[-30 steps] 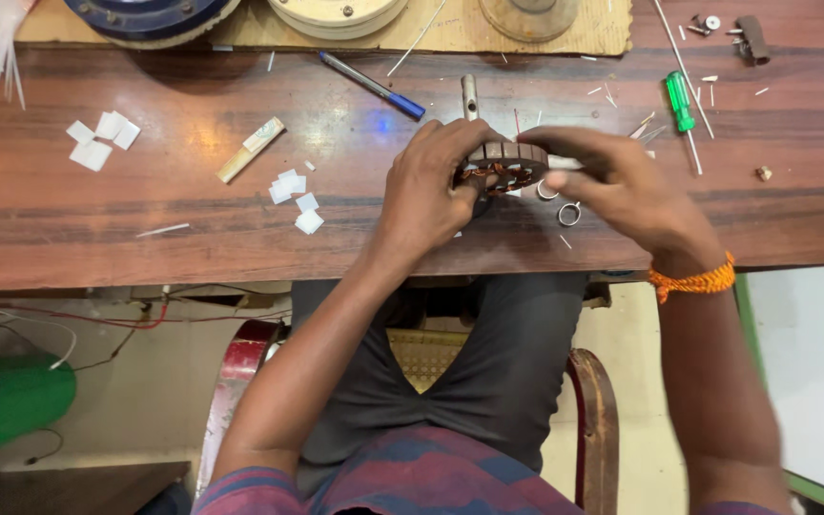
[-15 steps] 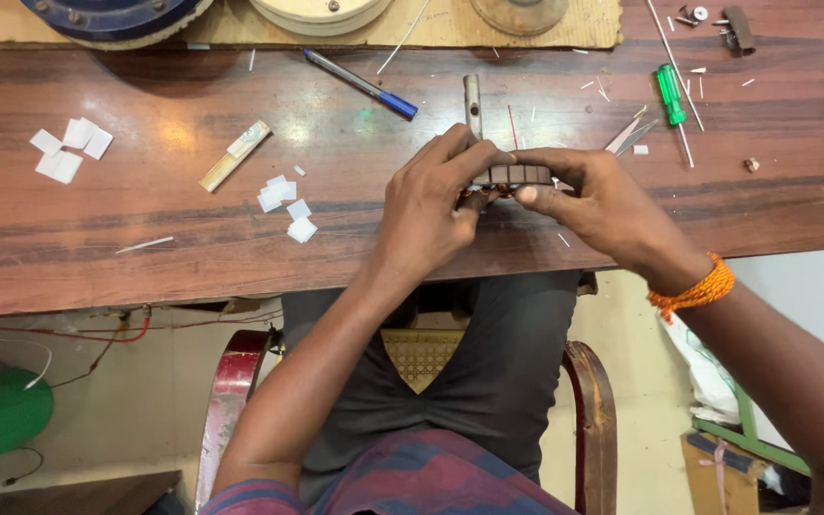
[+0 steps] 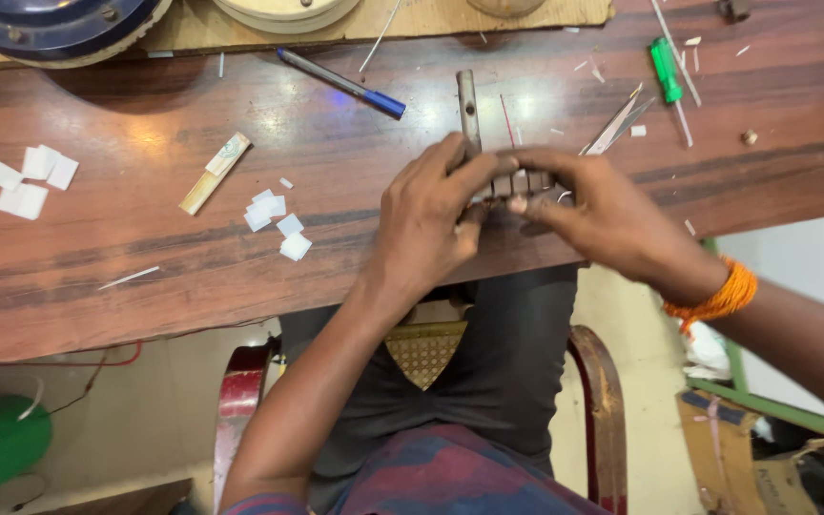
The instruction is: The person sits at a workbench assembling a fan motor rotor. They repeatedly pick up small white insulator pieces, shape or fold them by hand, and press them into the slots around the rotor, occasionally using a green-handled screwdriver to adjust or seat the pieces in the slots.
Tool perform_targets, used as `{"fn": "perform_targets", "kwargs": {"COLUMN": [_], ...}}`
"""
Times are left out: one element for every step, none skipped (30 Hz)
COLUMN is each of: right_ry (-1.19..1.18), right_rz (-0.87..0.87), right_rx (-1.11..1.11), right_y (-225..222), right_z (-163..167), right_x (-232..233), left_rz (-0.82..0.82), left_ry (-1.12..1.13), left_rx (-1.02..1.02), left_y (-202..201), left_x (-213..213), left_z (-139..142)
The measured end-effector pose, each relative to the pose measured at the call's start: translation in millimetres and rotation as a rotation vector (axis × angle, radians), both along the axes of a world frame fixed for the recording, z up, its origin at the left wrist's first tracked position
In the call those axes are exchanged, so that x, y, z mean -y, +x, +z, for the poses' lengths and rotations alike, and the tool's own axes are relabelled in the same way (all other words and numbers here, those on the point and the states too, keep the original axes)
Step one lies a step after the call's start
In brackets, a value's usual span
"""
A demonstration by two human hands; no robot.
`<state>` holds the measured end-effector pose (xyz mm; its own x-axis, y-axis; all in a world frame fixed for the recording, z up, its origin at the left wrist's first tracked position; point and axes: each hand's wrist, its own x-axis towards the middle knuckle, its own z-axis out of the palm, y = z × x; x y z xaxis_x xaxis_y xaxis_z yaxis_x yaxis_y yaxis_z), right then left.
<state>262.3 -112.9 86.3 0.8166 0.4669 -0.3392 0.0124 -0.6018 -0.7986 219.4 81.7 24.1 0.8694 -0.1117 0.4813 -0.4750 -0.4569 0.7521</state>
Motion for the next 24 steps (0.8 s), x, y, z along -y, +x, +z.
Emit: {"fn": "perform_targets", "kwargs": {"right_ry": [-0.047, -0.095, -0.144, -0.148, -0.149, -0.144, -0.170, -0.195, -0.217, -0.145, -0.067, 0.010, 0.100, 0.184, 0.265, 0.211, 0.157, 0.103, 0.017, -0.071, -0.156, -0.190, -0.221, -0.252], "right_rz": [0.015, 0.030, 0.043, 0.023, 0.002, -0.022, 0.013, 0.044, 0.073, 0.138, 0.201, 0.263, 0.161, 0.069, -0.019, -0.115, -0.213, -0.314, -0.242, -0.160, -0.070, -0.065, -0.057, -0.046], "right_rx": [0.037, 0.070, 0.099, 0.087, 0.072, 0.059, 0.092, 0.130, 0.167, 0.312, 0.460, 0.617, 0.581, 0.536, 0.480, 0.415, 0.355, 0.293, 0.482, 0.666, 0.846, 0.859, 0.873, 0.888], "right_y": [-0.2, -1.5, -1.5, 0.4, 2.7, 5.2, 9.1, 15.0, 17.9, 16.4, 14.8, 15.3, 13.3, 9.1, 5.5, 4.6, 5.1, 5.5, 6.3, 7.4, 8.6, 8.9, 9.0, 8.7], "right_z": [2.5, 4.7, 6.4, 6.3, 5.1, 3.7, 2.3, 1.5, 0.6, -0.9, -3.7, -6.6, -10.0, -14.2, -21.7, -30.3, -37.7, -45.2, -54.6, -64.3, -72.2, -79.2, -86.3, -91.4], "right_x": [-2.3, -4.2, -5.9, -8.3, -10.6, -11.7, -11.5, -9.9, -6.4, -1.1, 4.0, 8.9, 15.7, 23.5, 28.7, 33.2, 39.2, 45.1, 48.3, 49.0, 50.1, 49.9, 46.9, 44.0], "left_rz": [-0.004, -0.009, 0.005, 0.021, 0.038, 0.050, 0.055, 0.056, 0.046, 0.038, 0.030, 0.011, 0.000, -0.004, -0.003, -0.010, -0.021, -0.024, -0.027, -0.025, -0.034, -0.042, -0.046, -0.042], "left_ry": [0.006, 0.010, 0.014, 0.019, 0.029, 0.034, 0.044, 0.055, 0.056, 0.061, 0.072, 0.046, 0.012, -0.031, -0.062, -0.092, -0.120, -0.108, -0.095, -0.083, -0.091, -0.094, -0.097, -0.089], "left_rx": [0.011, 0.019, 0.025, 0.028, 0.027, 0.008, -0.005, -0.014, -0.018, -0.025, -0.031, -0.019, -0.013, -0.015, -0.007, 0.006, 0.025, -0.045, -0.118, -0.191, -0.146, -0.103, -0.057, -0.046], "left_y": [0.2, 1.0, 3.1, 5.0, 6.2, 10.2, 16.2, 20.8, 23.1, 23.2, 22.8, 25.1, 26.1, 25.7, 24.8, 27.5, 30.7, 32.2, 33.3, 33.1, 32.3, 30.6, 28.8, 26.7], "left_x": [-0.1, 0.2, 0.9, 1.4, 1.8, 2.3, 2.9, 4.5, 5.1, 3.3, 0.5, -2.5, -5.2, -6.2, -7.0, -6.4, -4.5, -3.5, -3.5, -2.8, -1.9, -2.5, -3.7, -3.9], "left_z": [-0.8, -1.7, -2.4, -3.1, -3.6, -3.9, -4.0, -3.3, -2.9, -2.7, -3.0, -2.8, -3.3, -4.4, -6.0, -7.5, -9.0, -10.9, -12.8, -14.4, -16.0, -17.2, -18.0, -18.6]}}
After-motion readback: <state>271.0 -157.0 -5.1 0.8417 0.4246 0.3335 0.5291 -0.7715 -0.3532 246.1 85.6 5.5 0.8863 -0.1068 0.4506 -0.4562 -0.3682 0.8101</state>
